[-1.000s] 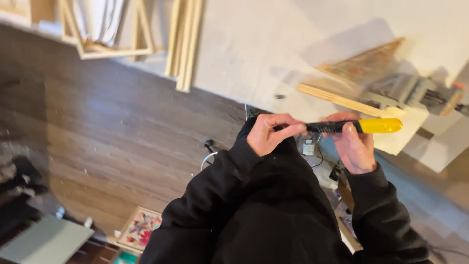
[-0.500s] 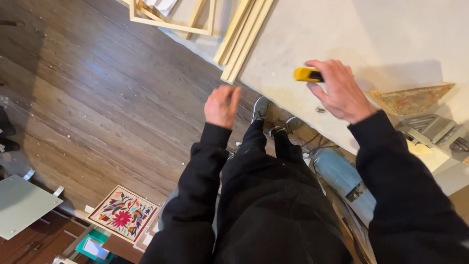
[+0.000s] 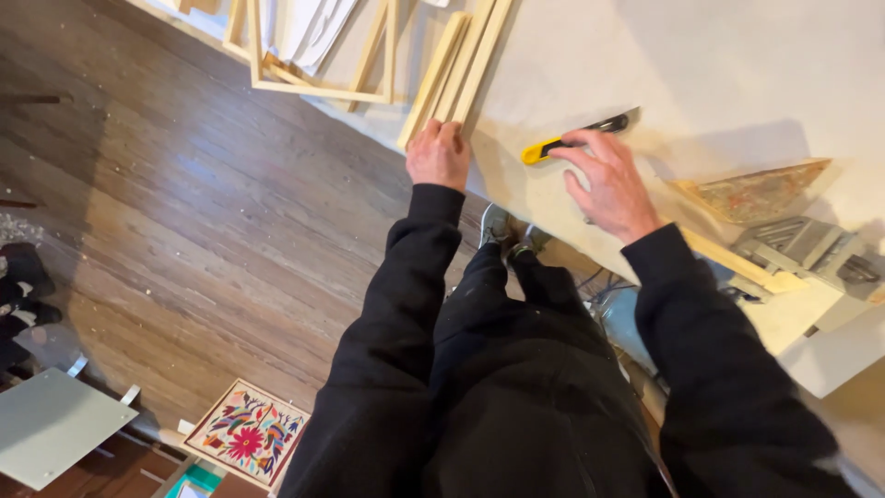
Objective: Assembling wooden art frames using glue, clamps, and a hammer.
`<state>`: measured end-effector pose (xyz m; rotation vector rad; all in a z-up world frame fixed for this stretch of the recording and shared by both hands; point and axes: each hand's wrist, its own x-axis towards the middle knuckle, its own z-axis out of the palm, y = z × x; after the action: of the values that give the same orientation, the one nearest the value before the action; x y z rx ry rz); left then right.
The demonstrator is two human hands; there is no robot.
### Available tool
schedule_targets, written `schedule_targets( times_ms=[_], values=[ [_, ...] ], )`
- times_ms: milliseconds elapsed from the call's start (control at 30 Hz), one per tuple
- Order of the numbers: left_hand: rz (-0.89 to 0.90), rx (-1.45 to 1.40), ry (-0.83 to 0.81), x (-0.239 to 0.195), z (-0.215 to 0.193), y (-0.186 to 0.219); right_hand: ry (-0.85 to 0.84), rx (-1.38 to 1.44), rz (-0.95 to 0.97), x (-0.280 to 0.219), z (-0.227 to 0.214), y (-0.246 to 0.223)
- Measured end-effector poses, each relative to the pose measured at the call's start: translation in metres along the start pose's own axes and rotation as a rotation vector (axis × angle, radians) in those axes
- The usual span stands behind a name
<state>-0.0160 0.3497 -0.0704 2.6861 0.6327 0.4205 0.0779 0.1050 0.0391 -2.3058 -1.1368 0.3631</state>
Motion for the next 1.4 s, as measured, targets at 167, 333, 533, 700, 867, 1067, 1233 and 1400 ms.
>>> schedule_targets(
  times_ms=[167, 333, 533, 700, 867, 1067, 1233, 1400],
  values=[
    [-0.109, -0.282, 0.007, -0.028, -0.075, 0.057, 0.132, 0.629, 0.286, 0.004, 0.017, -0.006],
    [-0.119, -0.41, -0.074, -0.062, -0.133, 0.108, 0.215, 1.329, 0.559, 0.018, 0.005, -0.03],
    [-0.115, -0.572, 0.016, -0.049, -0.155, 0.107, 0.189, 1.292, 0.467, 0.027, 0.04, -0.058],
    [-0.314, -0.575, -0.104, -0.059, -0.134, 0.051, -0.02, 0.959, 0.249, 0.067, 0.041, -0.063],
    [-0.49, -0.748, -0.028, -0.053, -0.165, -0.01, -0.029, 0.061, -0.276, 0.162, 0.09, -0.034],
    [-0.467, -0.564, -0.036, -0.035, -0.18, -0.034, -0.302, -0.516, -0.596, 0.223, 0.107, -0.023],
    [-0.415, -0.703, 0.013, -0.015, -0.167, -0.043, -0.438, -0.508, -0.608, 0.23, 0.094, -0.024],
    [-0.511, -0.968, -0.052, 0.024, -0.182, -0.038, -0.265, -0.381, -0.544, 0.207, 0.035, -0.039]
  ],
)
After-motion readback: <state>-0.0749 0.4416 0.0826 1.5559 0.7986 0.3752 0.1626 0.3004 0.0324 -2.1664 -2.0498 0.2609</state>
